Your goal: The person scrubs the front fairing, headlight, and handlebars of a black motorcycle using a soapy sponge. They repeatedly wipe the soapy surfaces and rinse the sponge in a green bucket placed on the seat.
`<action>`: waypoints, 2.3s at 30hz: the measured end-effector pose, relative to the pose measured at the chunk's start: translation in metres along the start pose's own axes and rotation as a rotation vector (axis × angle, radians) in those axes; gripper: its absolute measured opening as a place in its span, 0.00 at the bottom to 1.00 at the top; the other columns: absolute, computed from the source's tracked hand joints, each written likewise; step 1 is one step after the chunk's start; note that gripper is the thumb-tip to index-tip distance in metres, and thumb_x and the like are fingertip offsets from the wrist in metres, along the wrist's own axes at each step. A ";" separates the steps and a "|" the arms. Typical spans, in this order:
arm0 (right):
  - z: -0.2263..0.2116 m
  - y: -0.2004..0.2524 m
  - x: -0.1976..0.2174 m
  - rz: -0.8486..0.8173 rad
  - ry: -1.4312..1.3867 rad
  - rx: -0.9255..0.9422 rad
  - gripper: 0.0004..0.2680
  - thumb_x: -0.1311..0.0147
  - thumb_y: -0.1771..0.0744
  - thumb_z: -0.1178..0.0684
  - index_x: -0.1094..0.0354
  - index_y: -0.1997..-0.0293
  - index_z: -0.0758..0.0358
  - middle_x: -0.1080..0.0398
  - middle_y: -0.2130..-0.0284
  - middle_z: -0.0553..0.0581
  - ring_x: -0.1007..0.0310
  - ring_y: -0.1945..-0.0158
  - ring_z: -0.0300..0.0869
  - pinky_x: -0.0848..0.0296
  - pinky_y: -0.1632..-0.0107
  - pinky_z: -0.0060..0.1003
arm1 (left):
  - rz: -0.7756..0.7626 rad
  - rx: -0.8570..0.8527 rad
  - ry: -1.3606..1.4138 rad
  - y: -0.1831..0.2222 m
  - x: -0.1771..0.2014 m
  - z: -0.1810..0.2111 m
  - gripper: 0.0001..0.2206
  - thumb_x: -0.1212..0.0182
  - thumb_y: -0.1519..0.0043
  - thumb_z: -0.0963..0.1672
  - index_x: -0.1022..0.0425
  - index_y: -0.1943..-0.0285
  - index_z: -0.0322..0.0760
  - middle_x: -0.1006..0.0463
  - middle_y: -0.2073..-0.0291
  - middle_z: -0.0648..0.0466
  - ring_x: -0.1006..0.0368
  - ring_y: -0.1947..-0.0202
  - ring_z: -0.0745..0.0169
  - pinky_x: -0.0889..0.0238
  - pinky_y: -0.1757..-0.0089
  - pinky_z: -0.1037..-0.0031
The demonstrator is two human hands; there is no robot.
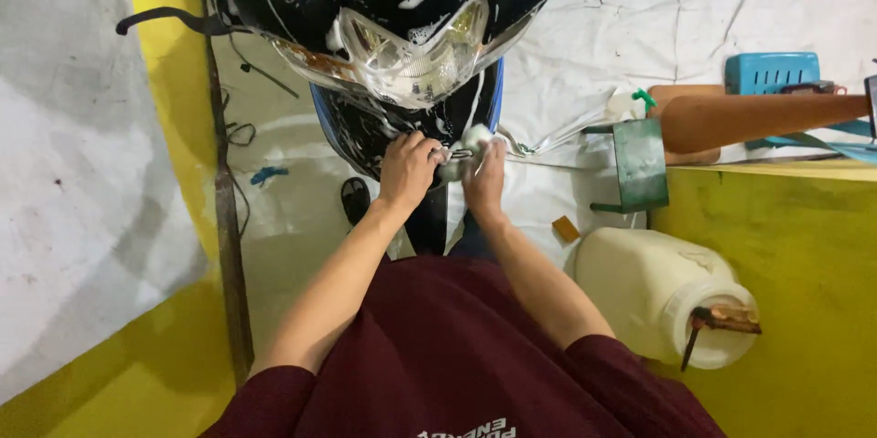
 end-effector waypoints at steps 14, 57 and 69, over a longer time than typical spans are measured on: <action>0.000 0.084 -0.061 -0.176 -0.263 -0.590 0.12 0.34 0.38 0.57 0.37 0.60 0.70 0.29 0.69 0.64 0.29 0.67 0.52 0.30 0.62 0.47 | -0.028 0.016 0.022 0.005 -0.005 -0.009 0.08 0.34 0.40 0.43 0.20 0.54 0.36 0.22 0.59 0.48 0.28 0.54 0.42 0.35 0.51 0.56; -0.110 -0.093 0.002 -0.290 -0.100 0.156 0.17 0.40 0.38 0.63 0.32 0.43 0.68 0.32 0.45 0.70 0.31 0.43 0.63 0.30 0.42 0.48 | 0.415 0.078 0.489 0.012 0.065 -0.045 0.30 0.35 0.40 0.37 0.40 0.27 0.38 0.35 0.34 0.46 0.32 0.39 0.48 0.32 0.44 0.61; -0.171 -0.075 -0.082 -0.636 -0.263 0.318 0.17 0.43 0.35 0.59 0.35 0.39 0.69 0.35 0.39 0.71 0.33 0.37 0.65 0.32 0.35 0.48 | 0.453 0.458 0.329 0.041 0.077 -0.157 0.24 0.39 0.41 0.34 0.28 0.34 0.41 0.32 0.43 0.43 0.26 0.49 0.46 0.27 0.53 0.66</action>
Point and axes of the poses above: each hand's wrist, its own y-axis away from the middle knuckle, its own x-axis out of the back of the hand, z = x × y, the point moved 10 cm from there along -y, towards the middle knuckle
